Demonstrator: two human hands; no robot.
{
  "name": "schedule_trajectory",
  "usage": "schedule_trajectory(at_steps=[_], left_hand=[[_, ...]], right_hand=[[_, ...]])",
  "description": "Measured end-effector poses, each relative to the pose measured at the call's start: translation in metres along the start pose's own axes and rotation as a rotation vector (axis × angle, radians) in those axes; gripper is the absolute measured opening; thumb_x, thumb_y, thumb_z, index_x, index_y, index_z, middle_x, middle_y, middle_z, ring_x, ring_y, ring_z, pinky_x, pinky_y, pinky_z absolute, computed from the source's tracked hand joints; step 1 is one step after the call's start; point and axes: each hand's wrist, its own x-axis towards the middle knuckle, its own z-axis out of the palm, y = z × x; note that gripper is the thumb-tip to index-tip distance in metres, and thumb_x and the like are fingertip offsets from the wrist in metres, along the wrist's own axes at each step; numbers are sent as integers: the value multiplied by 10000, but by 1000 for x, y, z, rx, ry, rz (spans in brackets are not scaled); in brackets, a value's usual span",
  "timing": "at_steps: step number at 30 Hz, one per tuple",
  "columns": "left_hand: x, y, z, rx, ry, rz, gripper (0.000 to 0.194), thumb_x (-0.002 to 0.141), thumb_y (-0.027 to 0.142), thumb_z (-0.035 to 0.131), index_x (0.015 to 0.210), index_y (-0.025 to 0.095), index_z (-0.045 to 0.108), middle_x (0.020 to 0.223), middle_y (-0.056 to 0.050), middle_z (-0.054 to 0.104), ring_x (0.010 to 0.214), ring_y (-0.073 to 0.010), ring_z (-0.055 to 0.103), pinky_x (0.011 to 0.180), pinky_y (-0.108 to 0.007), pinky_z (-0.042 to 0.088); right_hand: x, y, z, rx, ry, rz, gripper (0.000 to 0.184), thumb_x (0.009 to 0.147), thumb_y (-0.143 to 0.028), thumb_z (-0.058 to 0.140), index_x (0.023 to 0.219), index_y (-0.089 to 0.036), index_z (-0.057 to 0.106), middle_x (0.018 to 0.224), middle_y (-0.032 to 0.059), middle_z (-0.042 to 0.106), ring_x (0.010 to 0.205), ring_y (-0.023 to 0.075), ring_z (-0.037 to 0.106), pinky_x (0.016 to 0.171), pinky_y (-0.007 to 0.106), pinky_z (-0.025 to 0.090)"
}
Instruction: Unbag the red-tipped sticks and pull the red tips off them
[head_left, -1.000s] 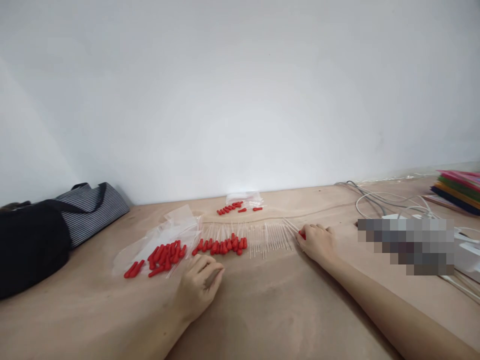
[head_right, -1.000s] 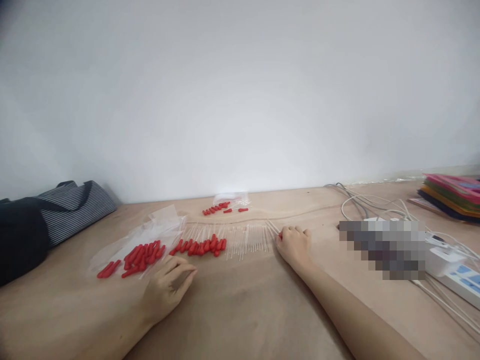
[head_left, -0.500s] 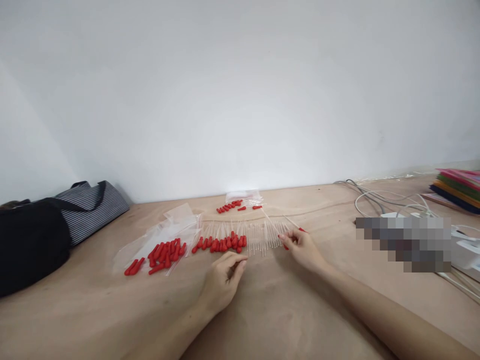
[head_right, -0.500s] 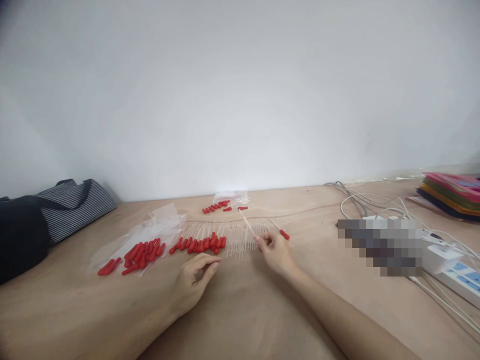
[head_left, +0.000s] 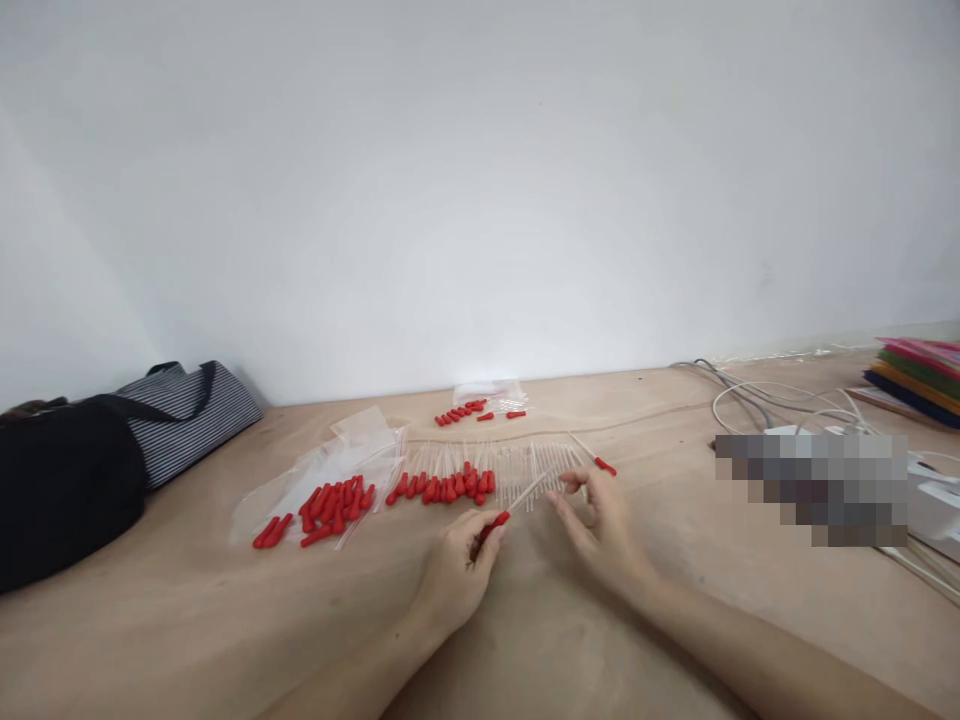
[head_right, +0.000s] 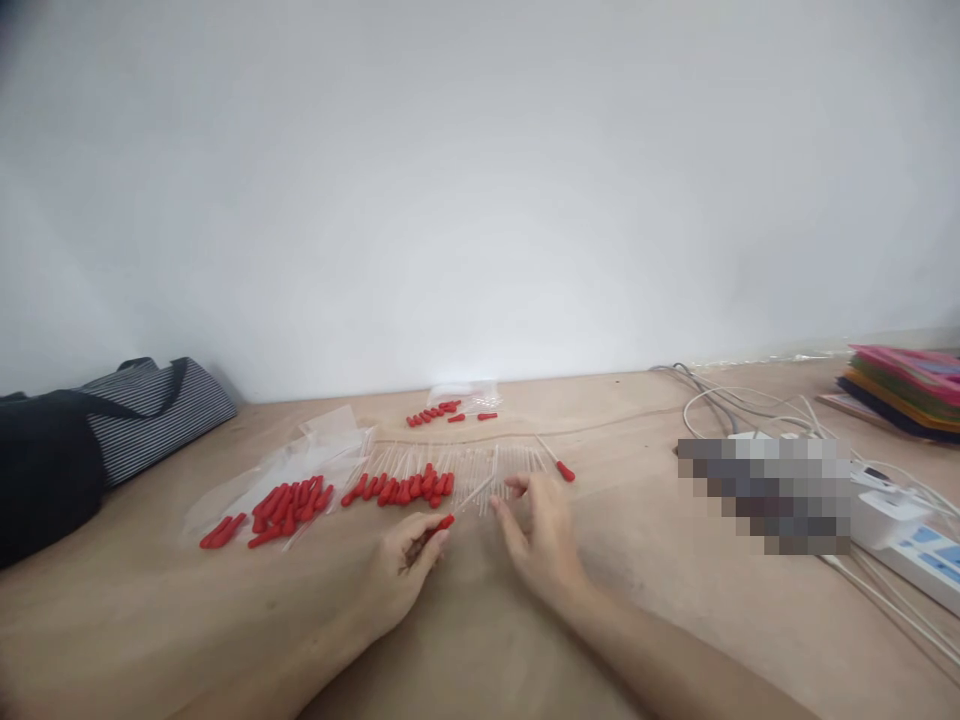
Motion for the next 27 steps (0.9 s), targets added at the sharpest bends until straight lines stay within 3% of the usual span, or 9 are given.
schedule_trajectory(at_steps=[2,5,8,13,18,24,27], left_hand=[[-6,0,-12,112,-20,44,214,822,302,447,877,195,624,729,-26,594,659,-146,541,607,-259,437],[-12,3,-20,186,-69,89,217,835,282,425,887,211,624,730,-22,591,657,-144,539,627,-261,436],[-14,6,-19,200,-96,139,220,843,258,409,898,210,617,747,-25,593,664,-139,544,631,-250,434],[-11,9,-16,229,-137,164,221,839,236,403,802,193,616,706,-18,581,639,-131,542,605,-228,420],[-9,12,-19,241,-169,143,247,832,218,402,654,176,568,635,-11,557,590,-128,520,549,-219,391],[-10,8,-22,220,-184,124,272,837,220,380,627,168,545,622,-11,535,586,-124,507,550,-216,379],[-11,2,-31,236,-132,58,300,840,249,363,611,167,538,595,-3,511,568,-125,492,542,-223,379]], right_hand=[[3,4,-12,-201,52,-255,201,783,-334,500,895,-184,571,848,81,594,809,183,522,747,338,359],[4,3,-17,-360,-92,-579,193,795,-290,506,964,-245,588,915,46,620,886,172,516,831,358,266],[2,-1,-6,-357,-189,-729,200,814,-271,486,991,-260,577,783,-4,640,825,136,520,864,372,197],[-6,-1,9,-318,-212,-748,172,829,-209,421,785,-207,586,520,-43,538,621,98,445,822,352,204],[-6,-1,7,-286,-222,-764,192,823,-185,396,711,-187,552,491,-49,503,592,95,404,808,346,203],[-5,-2,2,-254,-229,-761,194,816,-178,405,708,-193,565,489,-44,500,589,101,406,804,346,201],[0,12,-11,-267,-234,-662,199,814,-184,405,722,-195,582,516,-30,525,614,109,431,779,332,211]])
